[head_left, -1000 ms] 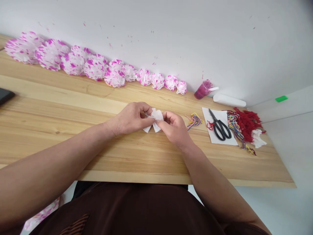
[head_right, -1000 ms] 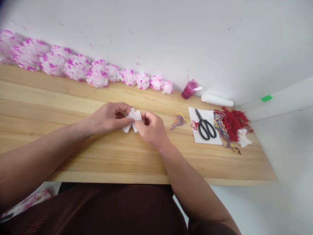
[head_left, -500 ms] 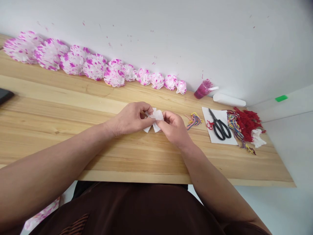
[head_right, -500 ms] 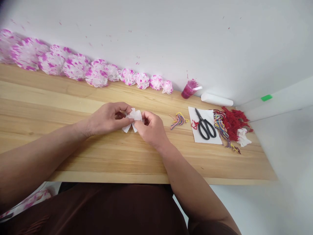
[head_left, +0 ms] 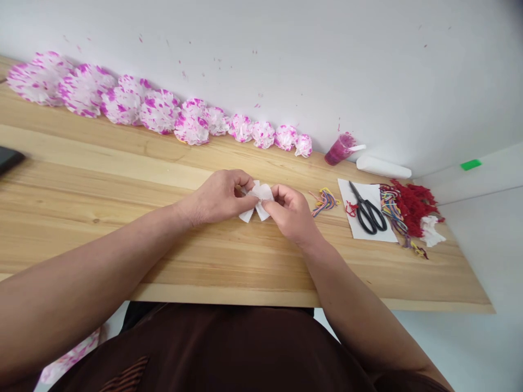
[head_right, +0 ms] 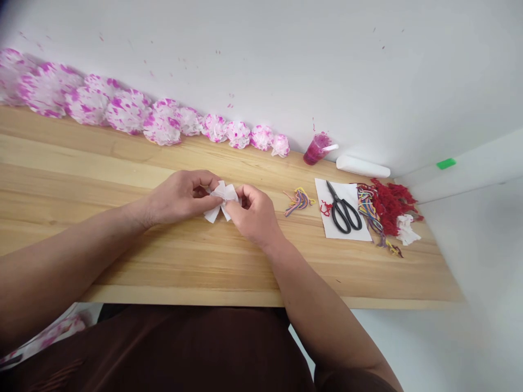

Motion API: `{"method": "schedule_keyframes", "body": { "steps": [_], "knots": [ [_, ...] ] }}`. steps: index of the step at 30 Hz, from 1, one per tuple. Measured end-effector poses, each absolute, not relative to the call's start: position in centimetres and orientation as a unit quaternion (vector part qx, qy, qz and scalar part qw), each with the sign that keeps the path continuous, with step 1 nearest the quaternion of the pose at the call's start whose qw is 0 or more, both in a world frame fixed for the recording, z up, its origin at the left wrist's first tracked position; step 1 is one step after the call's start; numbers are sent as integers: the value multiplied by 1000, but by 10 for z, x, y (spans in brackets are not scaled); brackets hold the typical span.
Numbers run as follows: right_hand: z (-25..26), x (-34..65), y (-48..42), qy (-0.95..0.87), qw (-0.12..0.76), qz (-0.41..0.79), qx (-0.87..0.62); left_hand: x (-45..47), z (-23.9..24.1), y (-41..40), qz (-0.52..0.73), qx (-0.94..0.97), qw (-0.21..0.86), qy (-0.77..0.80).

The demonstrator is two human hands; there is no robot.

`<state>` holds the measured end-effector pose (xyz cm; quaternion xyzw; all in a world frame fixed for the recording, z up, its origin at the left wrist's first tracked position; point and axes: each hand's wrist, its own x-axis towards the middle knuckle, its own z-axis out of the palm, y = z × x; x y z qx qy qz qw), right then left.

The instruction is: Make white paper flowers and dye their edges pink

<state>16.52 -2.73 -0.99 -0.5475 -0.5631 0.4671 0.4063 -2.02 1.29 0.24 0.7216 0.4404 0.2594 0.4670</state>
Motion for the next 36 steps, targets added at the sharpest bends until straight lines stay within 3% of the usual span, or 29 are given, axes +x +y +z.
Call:
{"method": "schedule_keyframes", "body": {
  "steps": [18,36],
  "knots": [
    [-10,164,-29,-565,408,452,-557,-19,5,12,248,713,497,428],
    [-15,163,-28,-568,420,432,-560,-20,2,13,281,726,445,443]
  ]
}}
